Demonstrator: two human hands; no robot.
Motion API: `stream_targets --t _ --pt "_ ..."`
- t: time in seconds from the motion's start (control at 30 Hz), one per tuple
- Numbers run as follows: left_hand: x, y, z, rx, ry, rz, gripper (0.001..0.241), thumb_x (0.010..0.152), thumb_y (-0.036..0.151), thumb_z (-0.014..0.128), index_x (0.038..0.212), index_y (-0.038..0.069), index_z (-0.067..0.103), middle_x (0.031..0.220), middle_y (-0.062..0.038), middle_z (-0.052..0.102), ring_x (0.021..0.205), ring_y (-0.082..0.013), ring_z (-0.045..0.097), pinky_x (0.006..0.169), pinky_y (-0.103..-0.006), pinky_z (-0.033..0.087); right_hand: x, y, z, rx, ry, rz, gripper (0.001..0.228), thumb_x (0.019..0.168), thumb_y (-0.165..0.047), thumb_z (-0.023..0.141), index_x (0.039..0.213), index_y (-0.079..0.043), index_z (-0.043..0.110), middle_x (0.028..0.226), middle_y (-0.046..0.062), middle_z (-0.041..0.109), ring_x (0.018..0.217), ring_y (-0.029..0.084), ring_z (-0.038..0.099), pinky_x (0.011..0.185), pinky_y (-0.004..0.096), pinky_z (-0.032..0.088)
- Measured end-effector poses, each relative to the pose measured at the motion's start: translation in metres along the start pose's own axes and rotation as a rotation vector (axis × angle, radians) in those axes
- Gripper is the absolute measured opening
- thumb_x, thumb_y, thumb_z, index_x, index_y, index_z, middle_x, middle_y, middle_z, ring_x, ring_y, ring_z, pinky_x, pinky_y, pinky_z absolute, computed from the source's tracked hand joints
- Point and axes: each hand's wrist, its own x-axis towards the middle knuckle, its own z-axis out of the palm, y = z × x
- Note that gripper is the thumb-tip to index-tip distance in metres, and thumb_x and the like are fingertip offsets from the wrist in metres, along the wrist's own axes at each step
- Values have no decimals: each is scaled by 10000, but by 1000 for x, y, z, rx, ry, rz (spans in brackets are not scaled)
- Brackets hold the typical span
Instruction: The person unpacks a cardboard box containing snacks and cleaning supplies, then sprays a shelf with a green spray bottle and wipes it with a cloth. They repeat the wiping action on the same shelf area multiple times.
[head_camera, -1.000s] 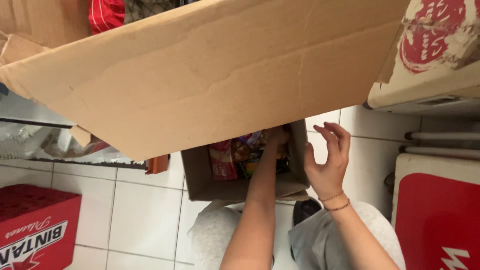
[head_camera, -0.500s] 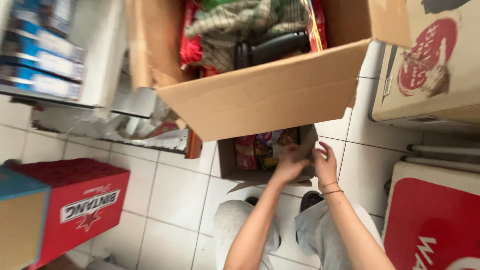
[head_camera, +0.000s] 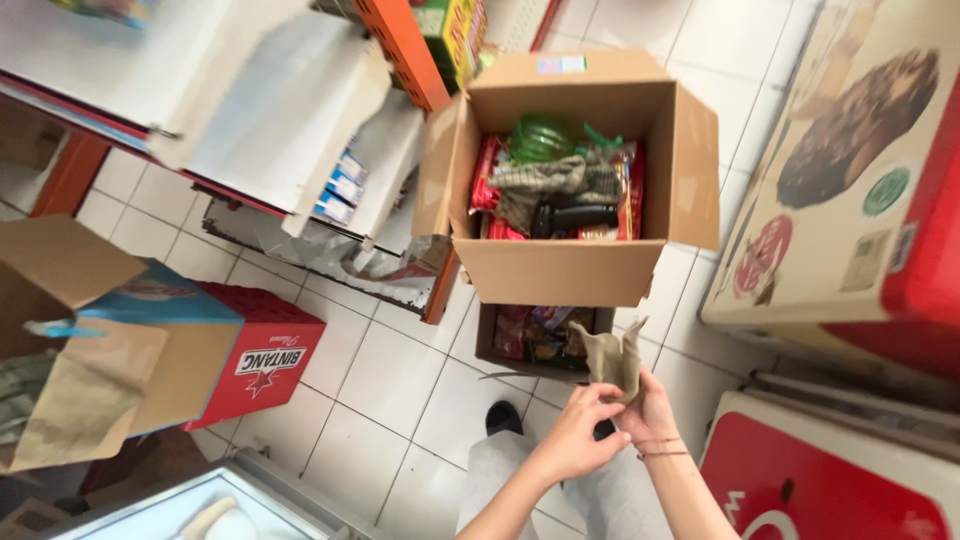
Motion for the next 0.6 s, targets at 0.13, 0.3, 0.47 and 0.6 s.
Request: stream_targets --t 0.13,0.3,0.47,0.6 --pt "0 56 -10 -57 38 -23 393 863 216 719 1227 69 719 1449 -121 561 1389 -331 455 1156 -438 381 -19 -37 18 -11 25 -73 381 995 -167 462 1339 -73 593 1303 94 669 1216 265 603 1051 454 455" --pt "5 104 -22 -98 205 7 355 858 158 721 1206 86 724 1428 -114 560 1362 -304 504 1127 -418 418 -33 -80 71 -5 -16 -105 487 909 -69 453 1386 -96 551 1348 82 629 1241 274 597 1070 468 462" --pt "16 117 -55 -226 287 -64 320 876 96 695 1194 71 719 1274 -102 636 1119 -235 659 961 -345 539 -30 -108 137 -120 -107 -211 759 805 40 402 1519 -216 420 1455 85 556 1306 288 565 1093 486 460" --pt "27 108 -94 -259 311 -113 294 893 74 682 1183 50 719 1110 -66 716 984 -171 711 854 -303 569 -12 -125 181 -240 -49 -278 874 775 103 391 1567 -266 383 1463 74 540 1297 290 556 1059 457 487"
